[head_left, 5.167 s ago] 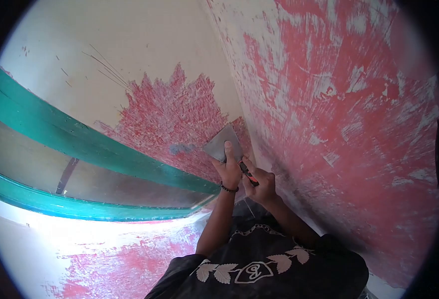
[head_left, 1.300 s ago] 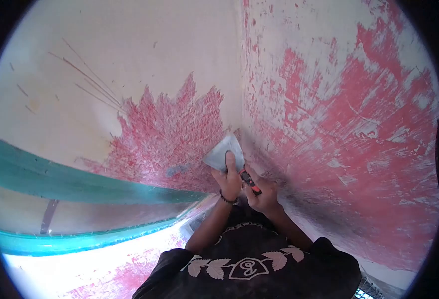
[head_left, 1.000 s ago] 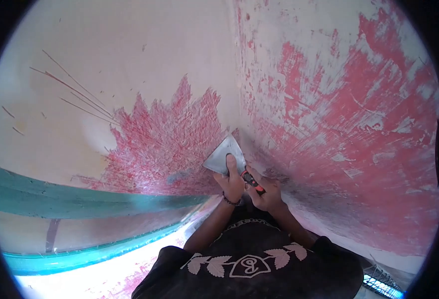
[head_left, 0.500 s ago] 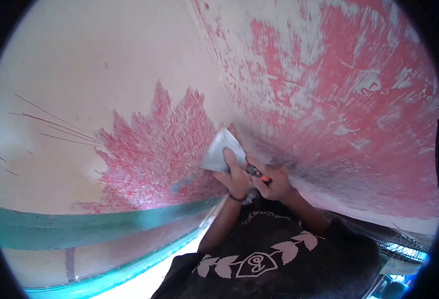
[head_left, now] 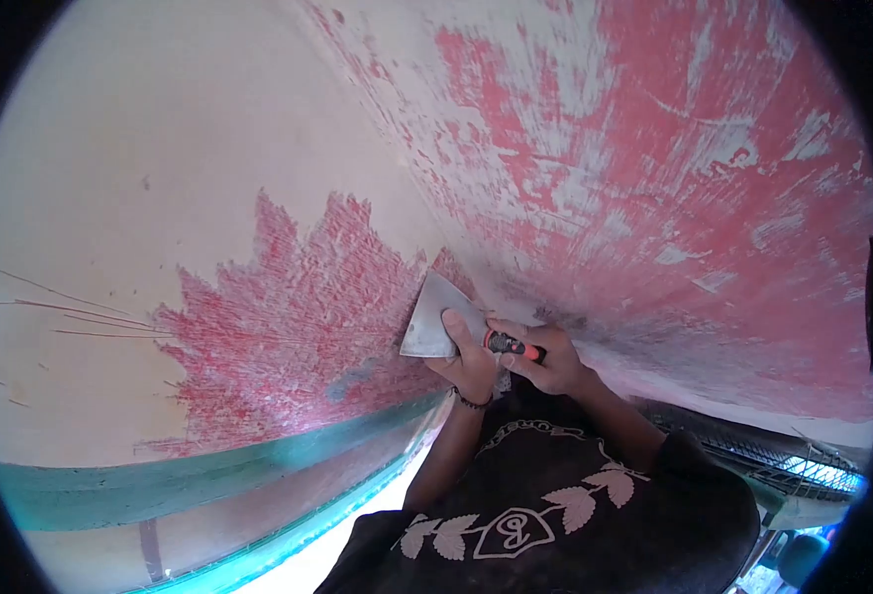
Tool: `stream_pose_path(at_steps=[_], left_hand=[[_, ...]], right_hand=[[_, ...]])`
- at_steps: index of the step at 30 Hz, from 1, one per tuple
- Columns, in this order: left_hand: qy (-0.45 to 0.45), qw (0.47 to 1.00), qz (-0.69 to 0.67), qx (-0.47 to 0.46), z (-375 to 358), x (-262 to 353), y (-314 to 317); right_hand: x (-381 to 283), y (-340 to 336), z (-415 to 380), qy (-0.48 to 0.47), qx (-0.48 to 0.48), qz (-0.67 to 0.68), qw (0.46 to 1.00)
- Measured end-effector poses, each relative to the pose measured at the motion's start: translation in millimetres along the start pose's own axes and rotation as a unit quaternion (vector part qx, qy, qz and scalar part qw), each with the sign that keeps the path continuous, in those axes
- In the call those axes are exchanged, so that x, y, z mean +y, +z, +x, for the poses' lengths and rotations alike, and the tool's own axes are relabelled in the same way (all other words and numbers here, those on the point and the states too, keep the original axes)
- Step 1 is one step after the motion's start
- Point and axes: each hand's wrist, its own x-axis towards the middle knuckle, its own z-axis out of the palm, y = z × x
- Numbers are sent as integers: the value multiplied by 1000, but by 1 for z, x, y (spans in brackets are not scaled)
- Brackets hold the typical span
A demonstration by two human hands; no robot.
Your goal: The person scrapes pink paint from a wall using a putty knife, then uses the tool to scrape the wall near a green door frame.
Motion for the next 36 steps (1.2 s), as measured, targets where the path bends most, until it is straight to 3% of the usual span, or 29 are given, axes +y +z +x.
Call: stream_pose_path(at_steps=[2, 5, 8, 11, 14, 17, 20, 22, 26, 29, 32, 36], left_hand=[[-3, 1000, 3, 6, 3, -8, -3], [18, 997, 48, -59, 19, -18, -19], [-34, 997, 39, -59, 25, 0, -12], [1, 1000, 27, -13, 14, 5, -6], [46, 999, -4, -4, 13, 7, -1], [10, 997, 61, -44, 21, 18, -5], [10, 999, 30, 8, 12, -18, -14], [3, 1000, 22, 1, 10, -19, -17], [-26, 997, 8, 77, 0, -21, -9], [1, 998, -2, 64, 6, -11, -5], [-1, 1000, -4, 13, 7, -20, -16], [-1, 1000, 10, -4, 8, -10, -17]], right_hand=[[1, 5, -1, -27, 24, -47, 998], [-3, 11, 8, -96, 74, -93, 988], [-17, 9, 19, -36, 47, 11, 998], [-21, 10, 13, -82, 62, -56, 993], [-16, 10, 6, -23, 28, -25, 999], [-26, 9, 14, -28, 42, -15, 999], [-21, 6, 8, -40, 36, -17, 998], [-13, 7, 9, -95, 58, -40, 993], [0, 4, 3, -91, 51, -68, 992], [-13, 5, 11, -124, 88, -45, 987], [-18, -4, 6, -49, 23, -51, 997], [-21, -2, 7, -36, 21, -12, 999]])
